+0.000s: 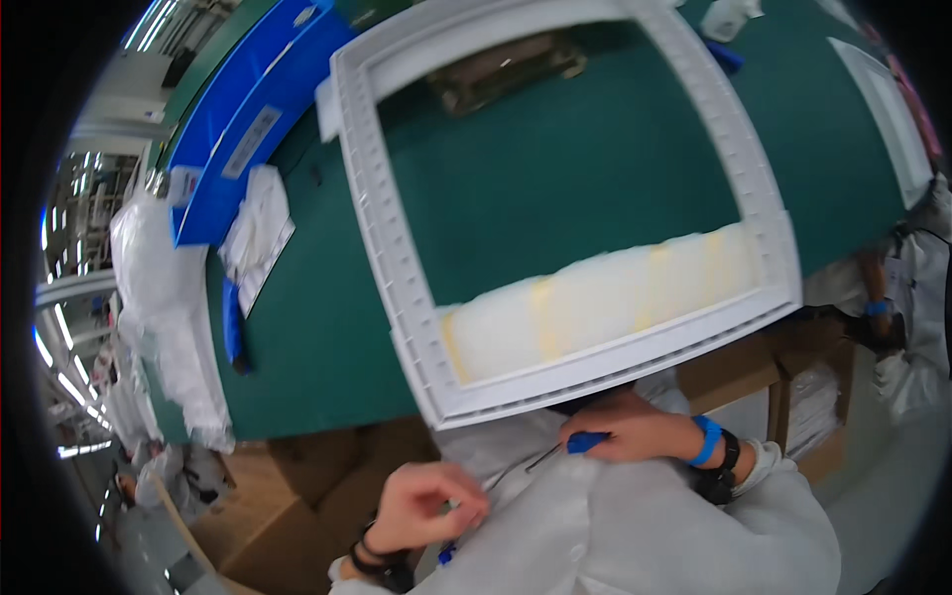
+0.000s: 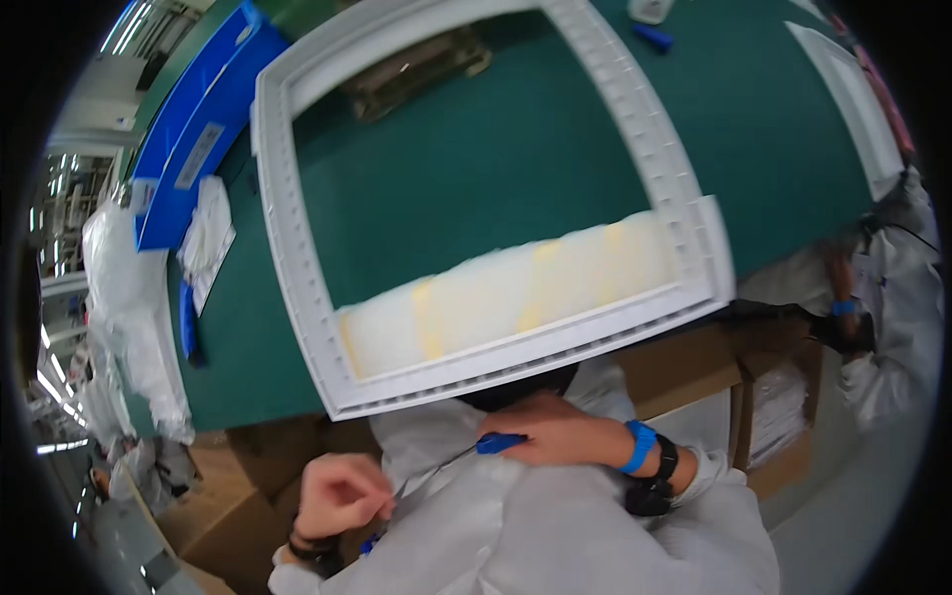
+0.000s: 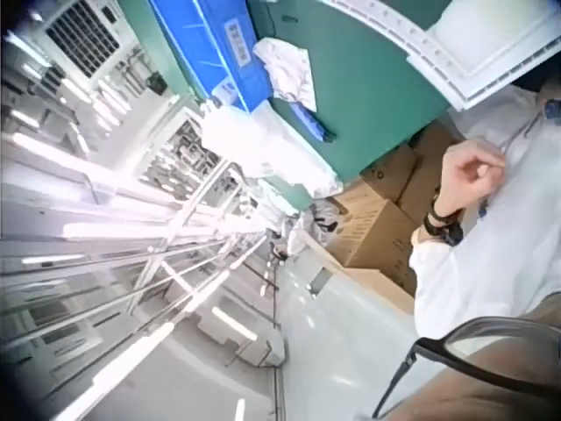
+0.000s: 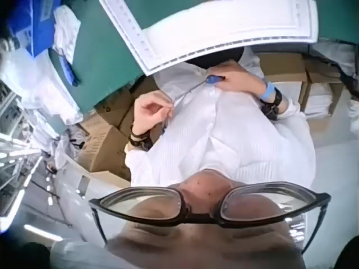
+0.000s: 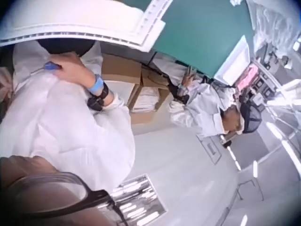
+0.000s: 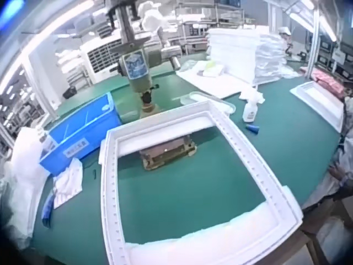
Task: Assembling white plastic frames using glue and hand tools on a factory assembly line.
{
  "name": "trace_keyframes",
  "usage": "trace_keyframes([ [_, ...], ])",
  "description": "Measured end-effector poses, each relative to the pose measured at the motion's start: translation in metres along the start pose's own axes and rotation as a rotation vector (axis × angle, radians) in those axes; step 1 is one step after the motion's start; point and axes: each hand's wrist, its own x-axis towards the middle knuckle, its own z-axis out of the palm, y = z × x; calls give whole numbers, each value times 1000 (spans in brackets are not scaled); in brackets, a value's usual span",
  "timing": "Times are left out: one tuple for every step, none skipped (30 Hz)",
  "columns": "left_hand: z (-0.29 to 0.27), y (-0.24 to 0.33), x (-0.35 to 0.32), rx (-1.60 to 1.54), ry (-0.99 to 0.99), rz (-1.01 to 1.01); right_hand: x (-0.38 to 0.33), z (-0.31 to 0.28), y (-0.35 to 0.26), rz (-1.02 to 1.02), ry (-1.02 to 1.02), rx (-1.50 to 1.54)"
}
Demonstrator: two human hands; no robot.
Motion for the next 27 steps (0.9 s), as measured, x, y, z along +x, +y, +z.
trace_keyframes([
  [-6, 22, 2, 212, -56, 90, -1, 1, 0, -13, -32, 89],
  [-4, 53, 8, 351, -86, 124, -1, 1, 2, -8, -7, 57],
  [6, 90, 14, 535, -103, 230, 3, 1, 0, -41, -36, 84],
  [7, 107, 32, 654, -123, 380, 2, 3, 2, -38, -44, 99],
  [12, 134, 44, 764, -134, 422, 0, 4, 0, -50, -21, 82],
  [19, 152, 62, 875, -104, 505, -1, 6, 0, -85, -26, 84],
  [25, 169, 89, 985, -78, 568, -4, 6, 1, -108, -20, 84],
  [32, 177, 123, 958, -39, 562, -9, 5, 6, -57, -68, 63],
  [42, 191, 149, 955, -53, 590, -11, 8, 5, -92, -35, 70],
  [49, 198, 178, 844, -90, 592, -12, 9, 6, -85, -32, 66],
  [51, 209, 201, 928, -158, 590, -12, 11, 5, -82, -35, 68],
  [55, 211, 226, 913, -162, 610, -12, 13, 3, -94, -27, 58],
  [60, 213, 248, 1021, -181, 668, -13, 15, 3, -118, 30, 73],
  [66, 211, 273, 1115, -213, 727, -16, 13, 5, -125, 95, 89],
  [69, 207, 293, 1121, -220, 724, -17, 10, 6, -130, 101, 94],
  [71, 202, 310, 1181, -245, 833, -18, 7, 6, -93, 108, 107],
  [74, 202, 319, 1230, -272, 951, -20, 6, 3, -50, 116, 113],
  [73, 202, 324, 1265, -281, 979, -21, 4, 2, -48, 118, 113],
  [70, 202, 329, 1264, -280, 979, -22, 2, 0, -43, 121, 101],
  [70, 202, 335, 1241, -316, 1013, -23, -1, 1, -36, 126, 98],
  [68, 201, 339, 1218, -348, 1047, -23, -3, 3, -35, 124, 104],
  [67, 200, 342, 1218, -347, 1041, -23, -4, 4, -25, 118, 101],
  [68, 199, 343, 1206, -368, 1054, -22, -5, 7, -15, 112, 97],
  [69, 198, 344, 1194, -387, 1067, -21, -7, 9, -15, 109, 100],
  [69, 199, 345, 1195, -384, 1065, -20, -8, 11, -14, 105, 109],
  [70, 197, 346, 1195, -396, 1071, -20, -7, 13, -9, 103, 119],
  [71, 195, 347, 1195, -407, 1079, -20, -7, 14, -6, 102, 120],
])
